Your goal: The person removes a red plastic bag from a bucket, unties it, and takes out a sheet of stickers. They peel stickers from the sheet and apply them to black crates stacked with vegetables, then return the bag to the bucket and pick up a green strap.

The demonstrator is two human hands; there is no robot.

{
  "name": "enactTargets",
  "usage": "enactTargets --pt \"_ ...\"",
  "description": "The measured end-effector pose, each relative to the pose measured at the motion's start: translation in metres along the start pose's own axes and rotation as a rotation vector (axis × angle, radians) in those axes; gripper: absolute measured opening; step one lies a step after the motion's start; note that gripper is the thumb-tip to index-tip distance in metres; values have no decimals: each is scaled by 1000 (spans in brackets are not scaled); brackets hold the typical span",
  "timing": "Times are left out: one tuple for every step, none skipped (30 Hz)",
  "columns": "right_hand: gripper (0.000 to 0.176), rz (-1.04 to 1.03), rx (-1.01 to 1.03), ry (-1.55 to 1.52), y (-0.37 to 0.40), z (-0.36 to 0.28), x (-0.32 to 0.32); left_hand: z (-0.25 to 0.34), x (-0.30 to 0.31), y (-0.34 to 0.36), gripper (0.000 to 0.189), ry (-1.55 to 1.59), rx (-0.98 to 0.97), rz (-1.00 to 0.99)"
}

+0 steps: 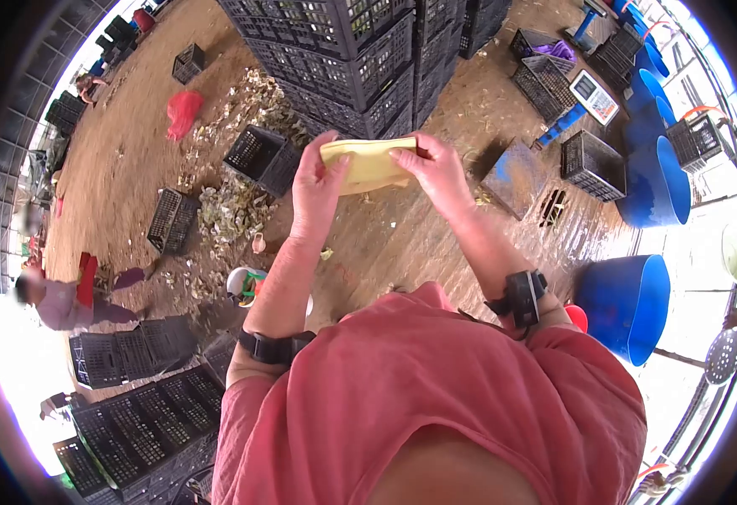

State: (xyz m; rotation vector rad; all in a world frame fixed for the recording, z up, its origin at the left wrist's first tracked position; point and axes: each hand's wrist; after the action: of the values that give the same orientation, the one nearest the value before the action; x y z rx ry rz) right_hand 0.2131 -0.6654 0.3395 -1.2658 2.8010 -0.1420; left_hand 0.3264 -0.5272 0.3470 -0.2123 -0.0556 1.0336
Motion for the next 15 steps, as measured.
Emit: enactTargets --pt "17 162 104 117 1 -3 -7 -5 5 0 16 2 -1 12" --pt "17 150 105 119 -1 -1 -11 -11 13 1 20 -106 -29 141" --pt "18 221 378 263 -3 1 -16 -10 19 2 25 -215 -54 269" --pt "20 290 649 404 -3 1 -21 -7 26 4 25 -217 -48 279" --pt "27 260 762 434 -4 0 -25 -4 33 8 28 -131 86 78" --pt "27 241 753 430 -3 1 -29 1 39 12 32 -39 220 -119" --pt "32 188 855 513 -3 2 -33 1 37 17 33 127 340 -143" --pt "36 136 962 592 -4 3 -38 5 36 18 33 128 344 -122" --pt "40 93 999 623 -3 4 -41 10 35 19 31 181 401 -106" --pt "40 77 997 617 -3 6 -46 11 36 19 29 236 459 -93" --pt "39 55 991 613 -3 9 -49 5 39 18 25 236 460 -81" --pt "38 33 984 611 -2 12 -52 0 42 17 25 241 467 -71" --pt "38 22 977 611 -2 15 -53 -4 45 16 23 232 462 -74" --pt "38 13 959 605 -2 18 -55 -7 48 15 20 221 456 -80" --pt "38 6 941 600 -3 20 -56 -8 49 15 17 248 477 -67"
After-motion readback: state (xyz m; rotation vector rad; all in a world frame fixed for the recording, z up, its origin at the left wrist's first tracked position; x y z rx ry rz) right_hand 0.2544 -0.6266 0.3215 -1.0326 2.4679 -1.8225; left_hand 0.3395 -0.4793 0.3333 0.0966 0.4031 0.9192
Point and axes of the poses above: each hand's wrist, its own y-axis away from the middle knuckle, its own x-axis out of the back of the hand, z = x × y, and after that the axes turned 5 degrees about z, right-handed
